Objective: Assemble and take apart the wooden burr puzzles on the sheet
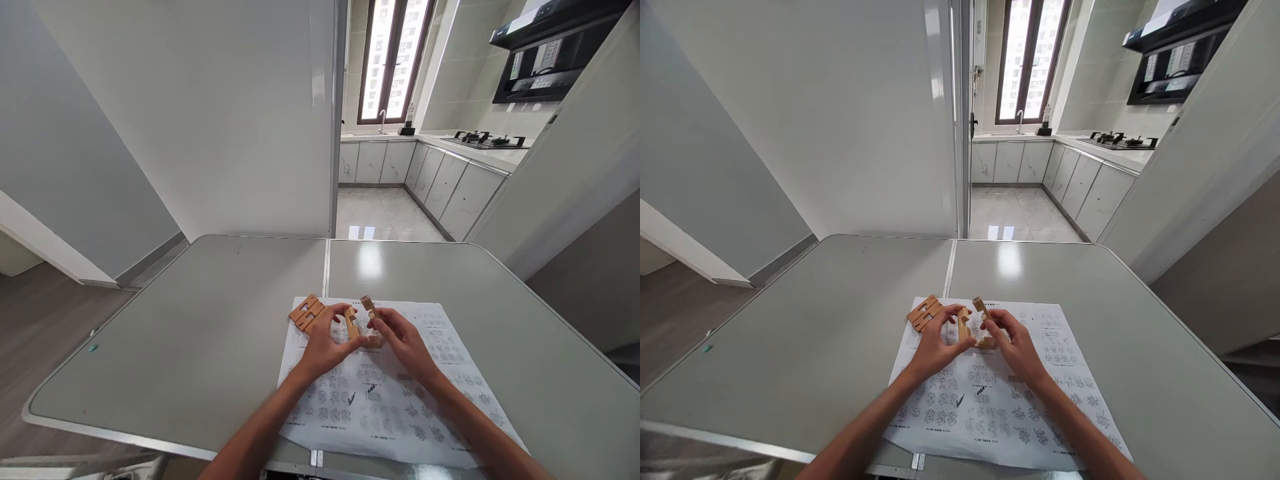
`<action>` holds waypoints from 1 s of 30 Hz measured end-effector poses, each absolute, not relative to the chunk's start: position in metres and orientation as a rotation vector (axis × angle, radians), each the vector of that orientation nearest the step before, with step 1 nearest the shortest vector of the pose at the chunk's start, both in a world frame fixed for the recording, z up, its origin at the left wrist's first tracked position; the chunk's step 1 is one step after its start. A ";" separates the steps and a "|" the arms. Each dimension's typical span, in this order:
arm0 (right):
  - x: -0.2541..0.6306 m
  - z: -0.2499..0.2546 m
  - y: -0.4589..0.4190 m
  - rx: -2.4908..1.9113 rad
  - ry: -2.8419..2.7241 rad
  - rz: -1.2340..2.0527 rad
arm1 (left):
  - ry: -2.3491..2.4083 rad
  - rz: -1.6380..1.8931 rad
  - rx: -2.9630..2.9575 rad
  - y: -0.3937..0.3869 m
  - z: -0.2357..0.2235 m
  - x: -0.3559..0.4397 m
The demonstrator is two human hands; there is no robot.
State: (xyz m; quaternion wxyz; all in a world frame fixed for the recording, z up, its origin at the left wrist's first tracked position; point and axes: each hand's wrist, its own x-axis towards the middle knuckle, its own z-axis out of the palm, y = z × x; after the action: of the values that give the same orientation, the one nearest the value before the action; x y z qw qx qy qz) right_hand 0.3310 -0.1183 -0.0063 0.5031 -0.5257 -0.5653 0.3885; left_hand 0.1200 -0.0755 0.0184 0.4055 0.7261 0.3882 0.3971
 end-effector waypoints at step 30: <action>0.329 -0.021 -0.115 -1.479 -1.548 0.670 | 0.853 0.695 1.935 -0.082 0.022 0.120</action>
State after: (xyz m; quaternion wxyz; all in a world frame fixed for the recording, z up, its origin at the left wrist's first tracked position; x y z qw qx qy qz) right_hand 0.3286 -0.1153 -0.0212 0.4342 -0.5938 -0.6217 0.2690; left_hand 0.1201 -0.0822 0.0223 0.4421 0.7797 0.3438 0.2801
